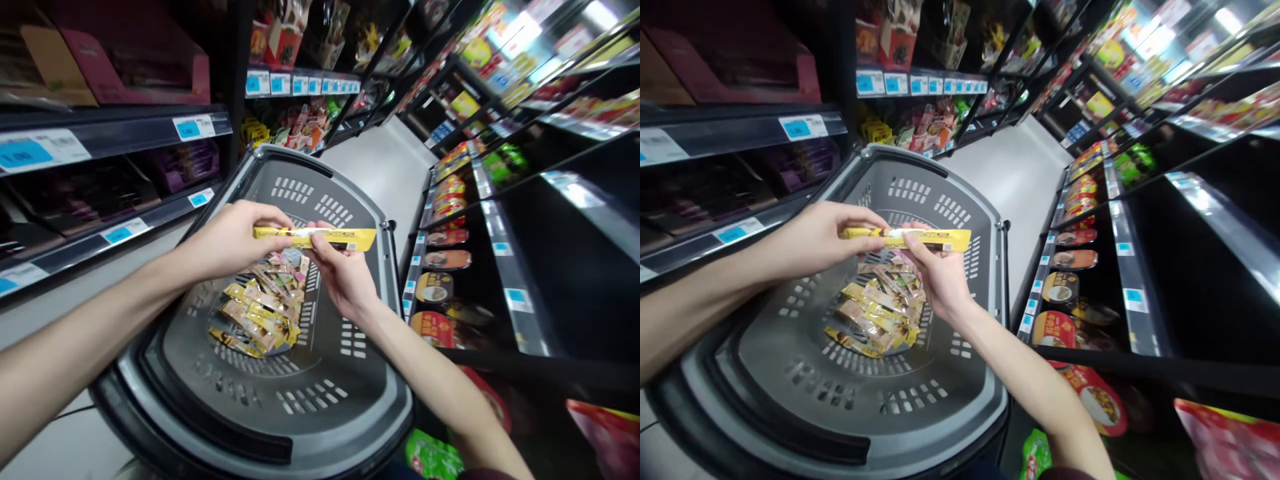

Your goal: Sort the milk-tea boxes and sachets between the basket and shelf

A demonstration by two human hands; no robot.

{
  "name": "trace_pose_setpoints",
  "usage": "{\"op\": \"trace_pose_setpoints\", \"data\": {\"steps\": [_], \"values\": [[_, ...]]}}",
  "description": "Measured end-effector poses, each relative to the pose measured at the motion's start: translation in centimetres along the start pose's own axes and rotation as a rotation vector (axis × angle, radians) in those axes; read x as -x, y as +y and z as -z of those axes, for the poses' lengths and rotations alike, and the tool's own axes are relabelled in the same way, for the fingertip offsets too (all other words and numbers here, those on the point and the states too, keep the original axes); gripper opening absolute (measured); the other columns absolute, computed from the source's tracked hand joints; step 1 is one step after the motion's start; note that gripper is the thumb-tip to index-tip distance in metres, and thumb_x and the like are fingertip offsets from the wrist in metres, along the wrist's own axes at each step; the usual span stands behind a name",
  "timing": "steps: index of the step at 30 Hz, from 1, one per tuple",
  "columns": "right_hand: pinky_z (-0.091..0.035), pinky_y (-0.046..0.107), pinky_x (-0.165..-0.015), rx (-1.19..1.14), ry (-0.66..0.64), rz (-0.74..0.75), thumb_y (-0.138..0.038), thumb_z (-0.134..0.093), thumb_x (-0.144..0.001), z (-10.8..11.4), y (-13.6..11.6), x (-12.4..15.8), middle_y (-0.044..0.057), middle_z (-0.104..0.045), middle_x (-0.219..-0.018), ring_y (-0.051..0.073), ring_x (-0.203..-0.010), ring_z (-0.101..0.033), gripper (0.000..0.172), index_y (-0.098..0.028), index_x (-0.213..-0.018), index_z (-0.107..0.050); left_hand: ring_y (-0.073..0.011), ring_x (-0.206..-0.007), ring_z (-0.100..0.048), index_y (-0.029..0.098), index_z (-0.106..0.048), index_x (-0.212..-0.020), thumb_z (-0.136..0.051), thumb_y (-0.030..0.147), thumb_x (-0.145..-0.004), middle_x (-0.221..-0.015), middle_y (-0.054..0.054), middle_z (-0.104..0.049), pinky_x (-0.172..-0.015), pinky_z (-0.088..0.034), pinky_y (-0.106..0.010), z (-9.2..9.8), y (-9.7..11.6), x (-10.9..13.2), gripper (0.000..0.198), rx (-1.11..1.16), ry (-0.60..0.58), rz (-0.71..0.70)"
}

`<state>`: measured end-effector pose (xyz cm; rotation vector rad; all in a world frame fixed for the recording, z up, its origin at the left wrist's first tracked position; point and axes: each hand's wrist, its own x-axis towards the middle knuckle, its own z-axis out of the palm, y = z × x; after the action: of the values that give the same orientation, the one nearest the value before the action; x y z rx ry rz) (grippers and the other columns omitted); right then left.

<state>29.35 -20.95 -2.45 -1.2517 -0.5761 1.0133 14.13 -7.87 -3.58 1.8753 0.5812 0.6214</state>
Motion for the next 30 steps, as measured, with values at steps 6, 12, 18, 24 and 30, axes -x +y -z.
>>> {"op": "trace_pose_setpoints", "data": {"steps": [6, 12, 18, 24, 30], "values": [[-0.053, 0.035, -0.108, -0.023, -0.010, 0.023, -0.027, -0.088, -0.071, 0.2, 0.0, -0.3, 0.002, -0.075, -0.109, 0.020, -0.114, -0.068, 0.032, -0.023, -0.097, -0.070, -0.0197, -0.077, -0.069, 0.022, -0.075, -0.088, -0.078, 0.038, -0.075, -0.079, 0.000, -0.073, -0.072, -0.052, -0.029, 0.1, 0.7, 0.2, 0.021, -0.088, 0.153, -0.044], [-0.060, 0.033, -0.095, -0.061, -0.051, 0.017, -0.020, -0.091, -0.065, 0.4, 0.2, -0.1, 0.000, -0.077, -0.102, 0.019, -0.099, -0.072, 0.051, -0.024, -0.111, -0.070, -0.0156, -0.069, -0.063, 0.021, -0.073, -0.099, -0.066, 0.037, -0.084, -0.080, 0.000, -0.073, -0.066, -0.043, -0.026, 0.2, 2.5, 0.9, 0.023, -0.278, 0.069, -0.039], [-0.062, 0.031, -0.086, -0.050, -0.058, 0.027, -0.019, -0.089, -0.068, 0.2, 0.5, 0.3, 0.001, -0.078, -0.095, 0.018, -0.087, -0.074, 0.036, -0.021, -0.101, -0.075, -0.0167, -0.073, -0.063, 0.021, -0.073, -0.099, -0.070, 0.042, -0.080, -0.083, -0.001, -0.073, -0.066, -0.041, -0.026, 0.1, 2.5, 1.0, 0.028, -0.269, 0.067, -0.066], [-0.063, 0.027, -0.079, -0.058, -0.014, 0.044, -0.020, -0.090, -0.069, 0.1, 0.6, 0.4, 0.003, -0.078, -0.091, 0.017, -0.080, -0.073, 0.023, -0.018, -0.088, -0.077, -0.0144, -0.060, -0.057, 0.020, -0.076, -0.094, -0.074, 0.042, -0.077, -0.071, 0.000, -0.070, -0.062, -0.041, -0.028, 0.0, 2.2, 1.0, 0.028, -0.283, 0.115, -0.060], [-0.063, 0.025, -0.080, -0.082, -0.029, -0.048, -0.024, -0.093, -0.067, 0.4, 0.4, -0.2, 0.005, -0.078, -0.095, 0.016, -0.079, -0.073, 0.027, -0.017, -0.088, -0.077, -0.0137, -0.058, -0.058, 0.019, -0.076, -0.096, -0.070, 0.046, -0.080, -0.069, 0.001, -0.070, -0.061, -0.041, -0.025, 0.0, 2.6, 1.2, 0.033, -0.311, 0.111, -0.043]]}}
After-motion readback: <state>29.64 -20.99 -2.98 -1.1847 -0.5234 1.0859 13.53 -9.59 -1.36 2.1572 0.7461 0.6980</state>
